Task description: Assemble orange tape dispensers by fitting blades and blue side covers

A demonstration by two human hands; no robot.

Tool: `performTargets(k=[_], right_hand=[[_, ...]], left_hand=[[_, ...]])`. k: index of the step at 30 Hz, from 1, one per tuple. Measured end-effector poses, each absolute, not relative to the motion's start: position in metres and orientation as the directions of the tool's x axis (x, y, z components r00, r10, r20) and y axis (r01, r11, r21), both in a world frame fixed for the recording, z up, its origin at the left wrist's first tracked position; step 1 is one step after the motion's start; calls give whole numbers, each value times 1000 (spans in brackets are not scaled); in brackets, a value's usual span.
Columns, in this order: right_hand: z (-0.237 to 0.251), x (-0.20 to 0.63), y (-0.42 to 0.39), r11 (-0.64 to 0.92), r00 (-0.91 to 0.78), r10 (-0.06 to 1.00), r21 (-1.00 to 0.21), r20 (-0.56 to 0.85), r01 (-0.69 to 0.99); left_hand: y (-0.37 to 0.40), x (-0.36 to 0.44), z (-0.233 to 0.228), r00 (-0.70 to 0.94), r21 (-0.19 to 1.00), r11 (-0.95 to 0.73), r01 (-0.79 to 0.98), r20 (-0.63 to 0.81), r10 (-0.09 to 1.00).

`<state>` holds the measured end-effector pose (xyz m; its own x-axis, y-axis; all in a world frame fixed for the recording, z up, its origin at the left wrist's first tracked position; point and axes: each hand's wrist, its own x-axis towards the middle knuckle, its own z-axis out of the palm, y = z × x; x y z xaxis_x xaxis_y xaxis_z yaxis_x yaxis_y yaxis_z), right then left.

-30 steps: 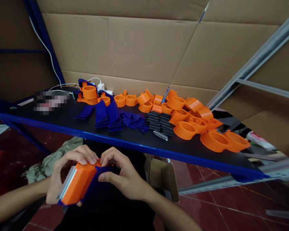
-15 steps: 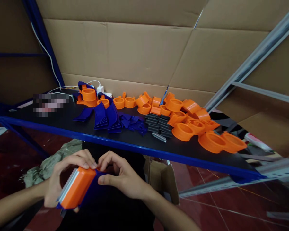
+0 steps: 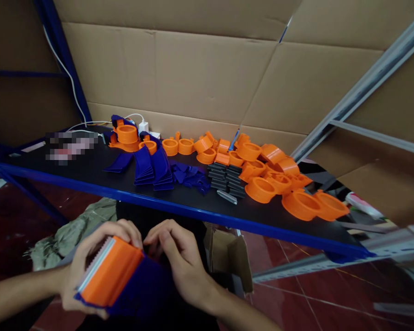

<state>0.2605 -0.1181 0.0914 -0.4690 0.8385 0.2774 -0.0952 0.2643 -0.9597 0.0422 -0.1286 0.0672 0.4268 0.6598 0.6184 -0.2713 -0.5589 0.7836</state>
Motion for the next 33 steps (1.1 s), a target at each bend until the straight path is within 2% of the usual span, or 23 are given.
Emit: performTargets(k=[3,5,11,17,25,28,30,33], right_hand=[[97,267,-122,392,-499,779,-916,381,-86],[98,267,-122,398,-492,787,-916,373,-58],[94,262,-113,161,-555,805,-978,209,-135],[93,262,-109,74,-566,809,-983,158,-168],[91,260,-106,135,-536,818,-975,210,-177],[91,261,-107,299,-492,820,-952,294,-70],[95,263,-111,520,-437,793,-846,424,122],[107,264,-120,791,-460,609,-454,646,410]], left_hand=[[-128,37,69,346,765,-597,-242,643,683],[-128,36,69,335,753,-618,-226,656,677],[-128,43,68,336,717,-657,-235,694,637],[-127,40,68,384,754,-630,-189,647,659],[-124,30,70,481,823,-551,-138,542,689],[-126,30,70,431,863,-477,-166,498,752],[-127,31,70,355,876,-434,-208,481,801],[-126,31,70,160,877,-361,-317,424,891]])
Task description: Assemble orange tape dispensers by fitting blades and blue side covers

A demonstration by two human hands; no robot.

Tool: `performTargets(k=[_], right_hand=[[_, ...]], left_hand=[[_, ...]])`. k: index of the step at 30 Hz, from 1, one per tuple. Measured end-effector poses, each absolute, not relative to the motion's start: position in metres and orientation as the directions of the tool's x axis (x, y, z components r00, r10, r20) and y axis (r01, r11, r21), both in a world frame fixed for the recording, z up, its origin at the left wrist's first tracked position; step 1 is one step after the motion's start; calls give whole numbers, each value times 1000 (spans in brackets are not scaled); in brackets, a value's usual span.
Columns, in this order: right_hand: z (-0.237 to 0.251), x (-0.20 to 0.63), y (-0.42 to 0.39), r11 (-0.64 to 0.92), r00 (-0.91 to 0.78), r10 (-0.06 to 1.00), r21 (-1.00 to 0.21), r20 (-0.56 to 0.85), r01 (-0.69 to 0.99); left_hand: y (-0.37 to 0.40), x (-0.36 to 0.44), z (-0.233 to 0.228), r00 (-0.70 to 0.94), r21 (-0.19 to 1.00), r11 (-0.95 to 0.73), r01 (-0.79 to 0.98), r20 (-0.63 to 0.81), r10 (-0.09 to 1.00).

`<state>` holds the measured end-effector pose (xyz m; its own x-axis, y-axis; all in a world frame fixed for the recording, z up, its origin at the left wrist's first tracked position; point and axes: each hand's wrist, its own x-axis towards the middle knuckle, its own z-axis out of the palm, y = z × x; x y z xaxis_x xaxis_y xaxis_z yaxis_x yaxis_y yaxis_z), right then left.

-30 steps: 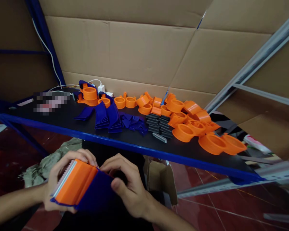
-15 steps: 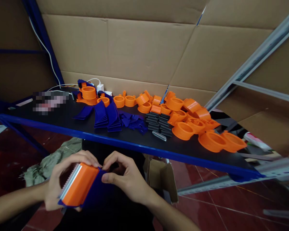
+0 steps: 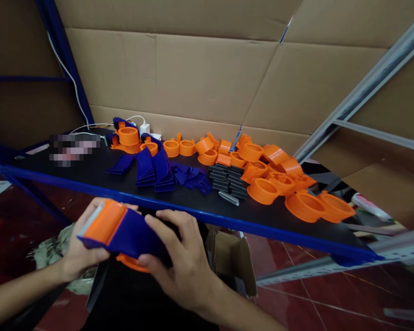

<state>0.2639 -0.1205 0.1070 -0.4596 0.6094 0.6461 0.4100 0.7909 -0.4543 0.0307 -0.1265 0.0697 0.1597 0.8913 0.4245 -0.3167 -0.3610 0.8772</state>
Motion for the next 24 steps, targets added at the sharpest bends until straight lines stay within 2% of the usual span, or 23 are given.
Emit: performTargets(k=[3,5,6,11,13,15,17,20,24], right_hand=[[122,258,-124,861,-620,454,-137,640,490],[133,252,-117,853,-671,444,-50,594,520],[140,249,-109,848,-676,454,-48,581,529],[197,239,-27,826,-622,540,-213,567,522],[224,234,21,756,-549,639,-310,539,576],[244,224,70,619,-436,779,-444,451,648],[253,210,114,483,-344,872,-504,347,716],[251,182,163,342,-267,939,-512,217,788],[237,150,192,319,-287,948,-466,140,825]], left_hand=[[-122,31,71,-42,858,-293,-422,304,952],[-116,31,73,-106,848,-269,-457,248,963],[-112,31,75,-120,840,-268,-471,240,963],[-98,29,84,-125,772,-305,-558,285,950],[-96,28,85,-73,790,-250,-560,253,965],[-96,29,84,28,835,-152,-529,196,980],[-97,31,82,118,869,-74,-490,150,982],[-99,33,78,203,888,-17,-459,123,971],[-100,33,75,295,903,47,-427,90,951]])
